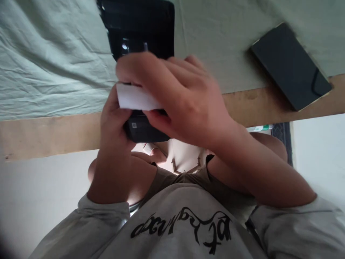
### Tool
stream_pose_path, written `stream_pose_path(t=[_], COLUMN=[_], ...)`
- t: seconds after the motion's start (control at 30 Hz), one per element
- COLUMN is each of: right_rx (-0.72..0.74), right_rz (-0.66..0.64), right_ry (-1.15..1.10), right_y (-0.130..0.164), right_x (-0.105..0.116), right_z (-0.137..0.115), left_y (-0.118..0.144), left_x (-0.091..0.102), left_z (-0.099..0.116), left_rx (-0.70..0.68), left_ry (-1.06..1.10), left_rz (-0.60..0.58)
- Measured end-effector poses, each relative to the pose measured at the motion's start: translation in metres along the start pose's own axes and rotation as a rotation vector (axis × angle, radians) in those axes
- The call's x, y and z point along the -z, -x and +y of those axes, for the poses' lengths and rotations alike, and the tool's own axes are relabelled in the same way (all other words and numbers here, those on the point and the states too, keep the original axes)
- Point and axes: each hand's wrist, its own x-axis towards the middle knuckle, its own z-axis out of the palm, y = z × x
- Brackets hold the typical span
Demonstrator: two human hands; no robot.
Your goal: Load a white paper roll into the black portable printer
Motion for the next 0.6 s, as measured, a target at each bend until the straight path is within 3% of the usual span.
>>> stream_pose_path(t=[0.1,0.23,0.37,0.5,0.57,0.6], right_rx=[-0.023,-0.061,0.075,0.316,0.293,0.206], right_rz=[-0.013,-0.098,0.041,0.025,0.08,0.11], right_ry=[0.115,0.082,0.06,-0.008,-0.105,-0.167], right_y=[-0.006,-0.009,0.0,0.01,0.012,0.011], right_x=[-0.005,-0.008,-0.009,-0.011,-0.01,-0.008], right_z=[0.002,0.004,0.001,0.002,0.005,0.007], left_y=[0.0,0.0,0.0,0.0,0.001,0.001], left_x=[-0.001,-0.003,-0.002,0.005,0.008,0.009], left_z=[-0.002,-0.003,-0.001,-0.002,-0.002,-0.002], left_rx=[-0.006,0.001,-0.011,-0.027,-0.012,0.003], left_ry=[0.053,0.083,0.116,0.02,-0.039,-0.066], left_rz=[-0.007,-0.014,-0.041,-0.085,-0.071,-0.06])
